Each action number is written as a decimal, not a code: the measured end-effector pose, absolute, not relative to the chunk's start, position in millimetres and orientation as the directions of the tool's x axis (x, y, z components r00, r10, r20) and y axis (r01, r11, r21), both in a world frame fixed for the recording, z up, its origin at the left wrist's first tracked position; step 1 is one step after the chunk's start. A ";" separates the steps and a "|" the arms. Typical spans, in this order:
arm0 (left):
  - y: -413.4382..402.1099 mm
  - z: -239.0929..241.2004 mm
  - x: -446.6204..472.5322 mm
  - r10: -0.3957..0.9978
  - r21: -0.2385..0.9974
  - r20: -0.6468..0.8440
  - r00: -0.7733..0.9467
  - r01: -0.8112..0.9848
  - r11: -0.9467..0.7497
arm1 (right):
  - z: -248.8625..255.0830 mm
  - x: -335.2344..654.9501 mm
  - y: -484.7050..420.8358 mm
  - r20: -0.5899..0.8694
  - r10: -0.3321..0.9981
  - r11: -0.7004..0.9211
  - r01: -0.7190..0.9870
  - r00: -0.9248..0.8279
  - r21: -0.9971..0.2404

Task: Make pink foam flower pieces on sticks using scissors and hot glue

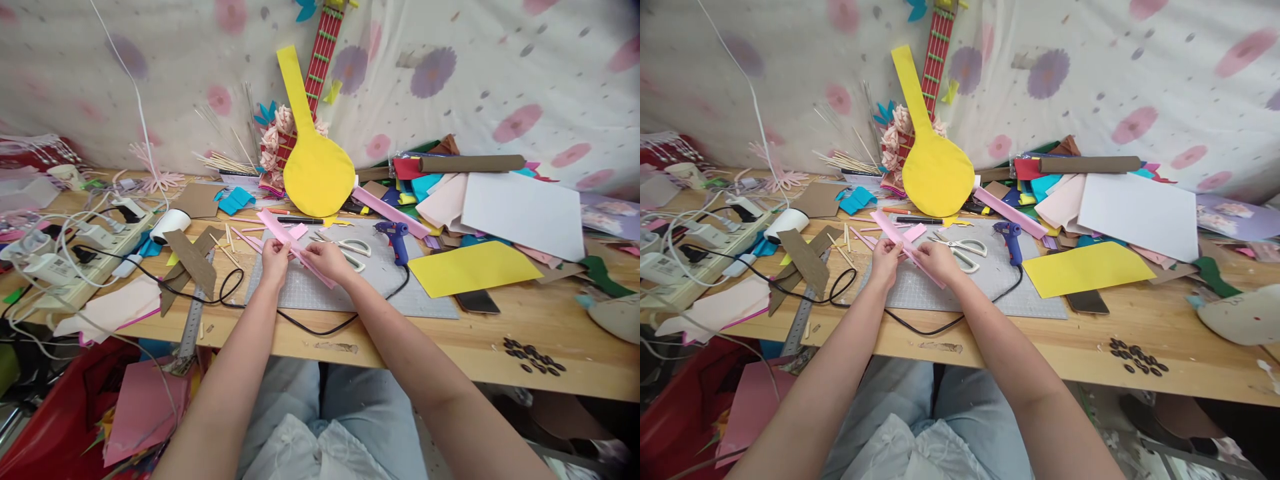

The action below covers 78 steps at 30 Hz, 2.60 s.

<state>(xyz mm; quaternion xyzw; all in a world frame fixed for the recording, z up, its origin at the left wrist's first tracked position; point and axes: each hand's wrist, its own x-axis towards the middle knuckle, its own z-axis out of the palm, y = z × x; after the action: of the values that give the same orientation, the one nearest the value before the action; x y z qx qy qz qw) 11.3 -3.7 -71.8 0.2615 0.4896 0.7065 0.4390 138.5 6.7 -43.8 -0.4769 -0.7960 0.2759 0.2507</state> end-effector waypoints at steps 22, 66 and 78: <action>2.9 -78.9 14.1 0.820 0.918 0.030 -0.572 -0.309 -0.249 | -21.0 127.1 17.7 0.015 0.915 0.370 0.822 -0.404 -0.432; 0.9 -67.8 15.8 0.852 0.863 -0.192 -0.487 -0.498 -0.090 | -27.7 144.7 24.5 -0.116 0.907 0.296 0.809 -0.405 -0.508; -4.1 -69.4 14.2 0.940 0.862 -0.132 -0.314 -0.504 -0.048 | -35.2 152.8 25.8 -0.138 0.890 0.281 0.761 -0.434 -0.585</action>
<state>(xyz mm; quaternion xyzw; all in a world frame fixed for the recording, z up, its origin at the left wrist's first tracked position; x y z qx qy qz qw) 14.2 -4.1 -69.4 0.2472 0.4410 0.6803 0.5307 152.8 25.8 -35.2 -0.5207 -0.7929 0.2975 0.1084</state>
